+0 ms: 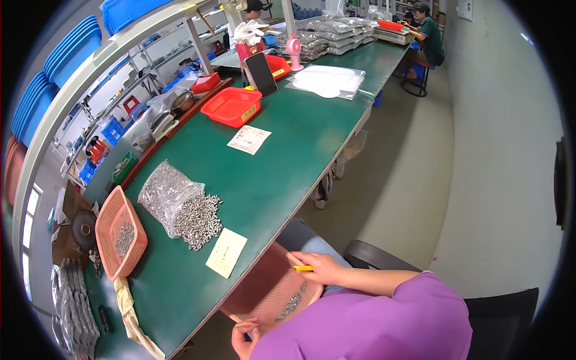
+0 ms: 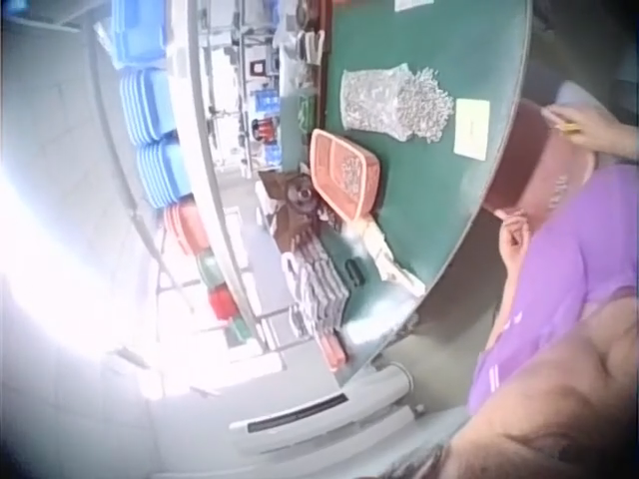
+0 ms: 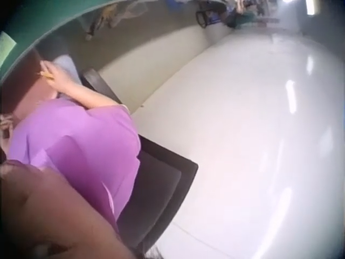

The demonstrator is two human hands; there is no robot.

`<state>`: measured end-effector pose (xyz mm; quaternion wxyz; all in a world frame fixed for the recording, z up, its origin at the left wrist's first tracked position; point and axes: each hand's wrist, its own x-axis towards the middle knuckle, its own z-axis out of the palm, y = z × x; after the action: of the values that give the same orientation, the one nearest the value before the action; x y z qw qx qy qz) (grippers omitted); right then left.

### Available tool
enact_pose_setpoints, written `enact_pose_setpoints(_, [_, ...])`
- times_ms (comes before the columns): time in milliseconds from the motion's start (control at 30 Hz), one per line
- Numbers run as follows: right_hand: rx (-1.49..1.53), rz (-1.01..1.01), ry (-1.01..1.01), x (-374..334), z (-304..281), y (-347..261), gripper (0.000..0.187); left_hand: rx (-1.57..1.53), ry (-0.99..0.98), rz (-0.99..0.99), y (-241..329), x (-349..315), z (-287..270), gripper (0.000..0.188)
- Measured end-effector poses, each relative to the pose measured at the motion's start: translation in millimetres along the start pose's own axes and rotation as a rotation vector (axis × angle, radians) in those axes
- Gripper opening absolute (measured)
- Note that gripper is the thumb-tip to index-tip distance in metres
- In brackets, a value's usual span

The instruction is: Counting and inspecting small metal components at an industrial workbench.

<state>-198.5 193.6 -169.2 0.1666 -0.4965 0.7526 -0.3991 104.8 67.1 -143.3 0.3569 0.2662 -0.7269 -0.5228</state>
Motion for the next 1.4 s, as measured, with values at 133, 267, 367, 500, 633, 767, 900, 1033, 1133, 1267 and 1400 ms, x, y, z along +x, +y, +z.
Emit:
enact_pose_setpoints(133, [0.076,-0.064,0.106,-2.6,8.6,3.9,0.06,-0.094,0.116,0.024,-2.8,0.2,19.9,0.021])
enact_pose_setpoints(267, [0.056,-0.073,0.15,-0.1,18.4,9.4,0.057,-0.1,0.105,0.064,-35.2,0.8,23.3,0.021])
enact_pose_setpoints(367, [-0.052,-0.122,0.18,4.2,24.6,14.6,0.059,-0.188,0.092,0.019,-40.2,13.9,32.4,0.018])
enact_pose_setpoints(500, [-0.152,-0.111,0.083,11.3,20.8,5.8,0.066,-0.148,0.06,0.015,-67.5,21.0,28.1,0.017])
enact_pose_setpoints(633, [-0.211,-0.108,0.064,8.0,24.4,8.2,0.057,-0.126,0.131,0.05,-64.1,23.6,26.3,0.015])
enact_pose_setpoints(767, [-0.15,-0.105,0.077,3.7,27.8,3.8,0.049,-0.155,0.12,0.007,-63.3,19.5,16.6,0.015])
enact_pose_setpoints(900, [-0.132,-0.029,-0.079,3.5,22.1,9.1,0.045,-0.214,0.125,-0.028,-58.7,14.0,22.7,0.016])
enact_pose_setpoints(1033, [-0.127,-0.02,-0.029,-5.3,-33.6,-3.4,0.046,0.094,0.164,0.001,-26.5,22.6,17.8,0.012])
enact_pose_setpoints(1133, [0.321,0.362,-0.137,10.2,-87.1,-41.3,0.039,0.203,0.144,0.058,21.0,28.5,6.1,0.013])
enact_pose_setpoints(1267, [0.378,0.159,-0.243,37.2,-99.9,-78.6,0.044,0.236,0.113,0.113,75.0,46.8,-5.0,0.016])
enact_pose_setpoints(1400, [0.48,0.005,-0.335,66.1,-81.4,-110.8,0.039,0.331,0.147,0.185,111.6,109.1,11.5,0.015])
